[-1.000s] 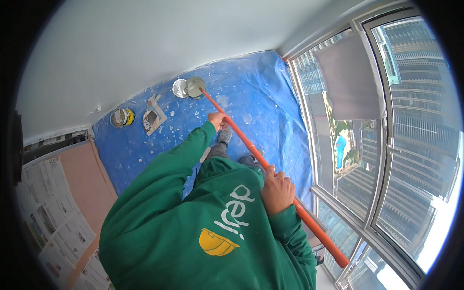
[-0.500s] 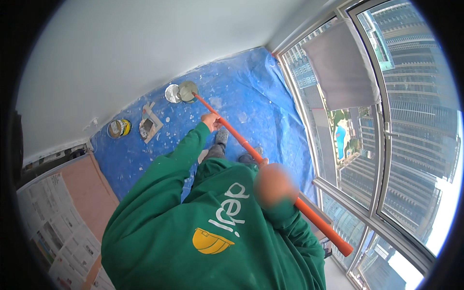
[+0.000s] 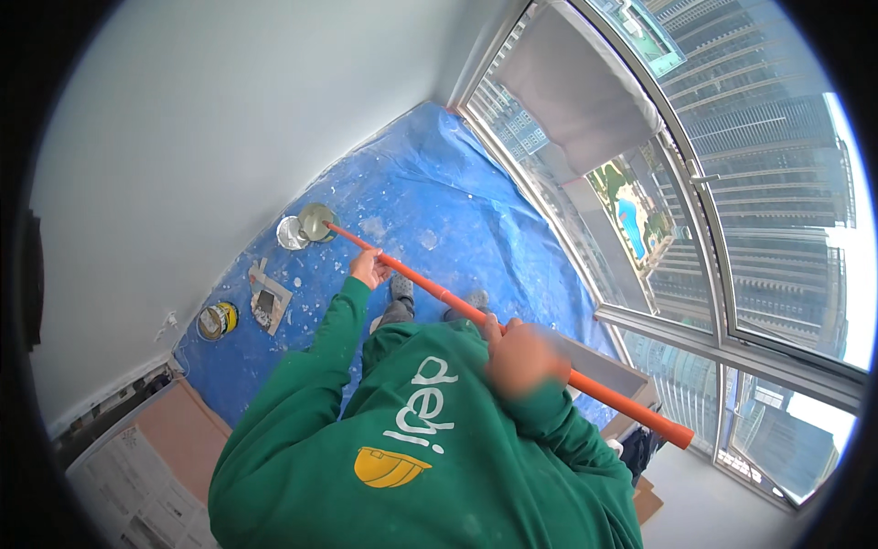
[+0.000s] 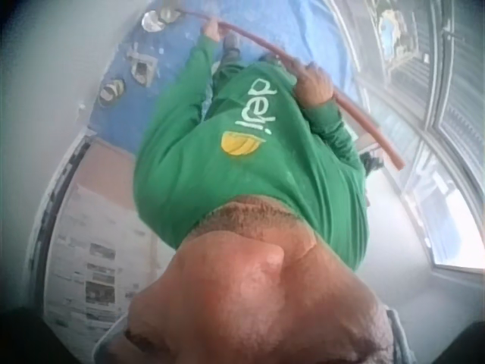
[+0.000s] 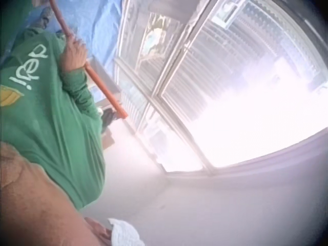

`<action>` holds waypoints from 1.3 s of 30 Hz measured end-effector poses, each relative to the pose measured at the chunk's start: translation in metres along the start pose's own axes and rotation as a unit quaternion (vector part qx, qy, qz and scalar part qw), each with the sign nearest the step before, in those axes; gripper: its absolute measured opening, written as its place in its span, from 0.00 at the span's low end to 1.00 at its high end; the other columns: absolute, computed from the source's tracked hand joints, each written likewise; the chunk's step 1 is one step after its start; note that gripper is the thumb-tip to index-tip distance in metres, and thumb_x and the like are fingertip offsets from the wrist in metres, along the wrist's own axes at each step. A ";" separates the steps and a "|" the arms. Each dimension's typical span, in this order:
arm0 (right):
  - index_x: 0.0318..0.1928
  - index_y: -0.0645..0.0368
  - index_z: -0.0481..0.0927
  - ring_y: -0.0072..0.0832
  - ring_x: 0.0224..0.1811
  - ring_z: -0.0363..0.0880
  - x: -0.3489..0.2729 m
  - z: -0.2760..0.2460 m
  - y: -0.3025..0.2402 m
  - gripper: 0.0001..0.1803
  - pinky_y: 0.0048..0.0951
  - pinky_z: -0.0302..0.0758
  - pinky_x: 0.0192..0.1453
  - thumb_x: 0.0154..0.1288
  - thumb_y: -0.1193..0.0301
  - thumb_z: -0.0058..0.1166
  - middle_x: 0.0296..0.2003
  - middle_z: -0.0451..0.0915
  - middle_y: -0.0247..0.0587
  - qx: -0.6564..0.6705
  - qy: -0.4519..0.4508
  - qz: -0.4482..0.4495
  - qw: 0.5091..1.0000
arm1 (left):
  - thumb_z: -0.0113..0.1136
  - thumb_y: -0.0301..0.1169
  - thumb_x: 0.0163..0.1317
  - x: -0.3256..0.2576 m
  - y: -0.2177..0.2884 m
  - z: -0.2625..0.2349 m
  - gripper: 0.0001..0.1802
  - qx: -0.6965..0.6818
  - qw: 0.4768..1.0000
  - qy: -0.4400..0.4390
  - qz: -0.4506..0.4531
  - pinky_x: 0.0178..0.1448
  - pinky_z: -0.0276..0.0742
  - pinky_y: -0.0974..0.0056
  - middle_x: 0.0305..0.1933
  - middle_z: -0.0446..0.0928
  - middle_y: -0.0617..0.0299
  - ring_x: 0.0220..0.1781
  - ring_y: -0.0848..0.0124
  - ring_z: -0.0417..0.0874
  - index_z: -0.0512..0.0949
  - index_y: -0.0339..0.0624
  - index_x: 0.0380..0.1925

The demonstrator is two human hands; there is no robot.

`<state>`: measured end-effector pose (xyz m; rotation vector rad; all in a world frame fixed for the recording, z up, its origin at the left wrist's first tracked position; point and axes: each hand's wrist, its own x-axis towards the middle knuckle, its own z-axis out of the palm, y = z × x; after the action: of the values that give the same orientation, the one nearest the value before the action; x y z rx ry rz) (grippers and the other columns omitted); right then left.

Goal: The person uses a paint roller attached to a long orange extension pole to apply white paint to a wall. They repeatedly dip the roller into a paint can on the floor and roll the paint onto the wall surface in vertical strokes.

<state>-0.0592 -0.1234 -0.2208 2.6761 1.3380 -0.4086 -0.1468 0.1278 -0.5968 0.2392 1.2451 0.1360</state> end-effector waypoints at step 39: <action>0.42 0.52 0.83 0.43 0.36 0.80 -0.115 0.135 0.277 0.20 0.40 0.76 0.37 0.44 0.78 0.66 0.35 0.79 0.41 0.151 0.129 0.023 0.980 | 0.58 0.21 0.56 0.011 -0.148 0.079 0.08 0.027 0.996 0.055 0.070 0.33 0.81 0.56 0.34 0.83 0.49 0.36 0.57 0.87 0.73 0.36 0.36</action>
<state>0.0711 -0.4089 -0.3199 3.0953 1.3725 -0.2884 -0.0730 -0.0213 -0.6206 0.3714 1.3422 0.2395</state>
